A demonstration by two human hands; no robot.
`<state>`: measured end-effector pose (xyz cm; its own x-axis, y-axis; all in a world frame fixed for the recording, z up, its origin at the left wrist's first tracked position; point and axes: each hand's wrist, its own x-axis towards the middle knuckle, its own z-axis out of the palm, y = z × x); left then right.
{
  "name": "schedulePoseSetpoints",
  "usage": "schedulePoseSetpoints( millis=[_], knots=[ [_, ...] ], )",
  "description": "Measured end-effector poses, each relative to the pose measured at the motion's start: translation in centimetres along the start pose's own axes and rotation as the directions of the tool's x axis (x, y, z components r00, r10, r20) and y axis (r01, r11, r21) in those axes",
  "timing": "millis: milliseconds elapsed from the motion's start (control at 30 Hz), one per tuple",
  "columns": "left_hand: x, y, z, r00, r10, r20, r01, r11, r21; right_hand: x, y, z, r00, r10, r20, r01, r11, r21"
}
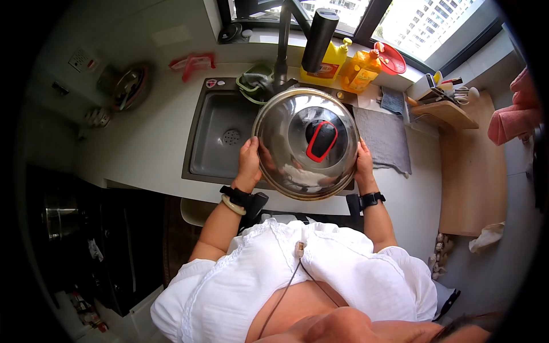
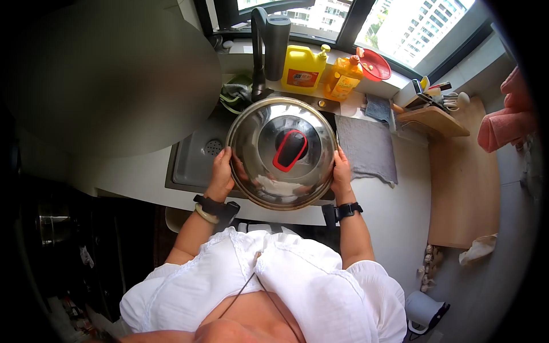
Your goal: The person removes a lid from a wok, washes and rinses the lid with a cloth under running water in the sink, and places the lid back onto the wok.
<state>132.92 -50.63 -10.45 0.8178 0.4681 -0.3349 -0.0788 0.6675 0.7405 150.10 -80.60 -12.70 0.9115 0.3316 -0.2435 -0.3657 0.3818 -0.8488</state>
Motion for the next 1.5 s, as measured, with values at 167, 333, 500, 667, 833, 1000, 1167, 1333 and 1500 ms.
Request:
schedulePoseSetpoints(
  millis=[167,333,500,667,833,1000,1167,1333,1500],
  knots=[
    [3.1,-4.5,-3.1,0.911,-0.28,-0.303,0.296,0.955,0.007,3.6,5.0,-7.3,0.94,0.277,-0.2,-0.314,0.931,-0.187],
    [3.7,-4.3,-1.9,0.982,-0.132,-0.139,0.157,0.969,0.192,0.7,2.4,-3.8,0.979,0.118,-0.165,-0.141,0.981,-0.134],
    [3.1,-5.0,0.1,0.969,-0.034,-0.243,0.071,0.987,0.145,0.6,1.7,-3.6,0.972,0.084,-0.218,-0.127,0.973,-0.194],
    [5.5,-7.9,-3.6,0.878,-0.396,-0.268,0.428,0.901,0.074,5.5,9.0,-12.6,0.804,0.405,-0.435,-0.453,0.892,-0.007],
    [5.0,-7.6,-3.3,0.819,-0.516,-0.25,0.553,0.826,0.106,0.8,2.7,-5.0,0.915,0.245,-0.321,-0.301,0.943,-0.139],
    [3.0,-7.4,-3.5,0.886,-0.379,-0.268,0.426,0.893,0.146,-0.4,3.5,-5.4,0.921,0.204,-0.331,-0.291,0.926,-0.242],
    [4.1,-7.0,-3.4,0.946,-0.265,-0.189,0.286,0.953,0.096,1.5,3.3,-5.8,0.942,0.214,-0.258,-0.279,0.927,-0.25],
    [2.8,-4.7,-1.5,0.886,-0.457,-0.076,0.434,0.876,-0.212,0.8,1.7,-4.5,0.972,0.109,-0.209,-0.159,0.958,-0.239],
    [1.6,-4.1,-0.3,0.873,-0.472,-0.12,0.401,0.836,-0.373,1.0,1.3,-4.4,0.986,0.155,-0.066,-0.166,0.962,-0.217]
  ],
)
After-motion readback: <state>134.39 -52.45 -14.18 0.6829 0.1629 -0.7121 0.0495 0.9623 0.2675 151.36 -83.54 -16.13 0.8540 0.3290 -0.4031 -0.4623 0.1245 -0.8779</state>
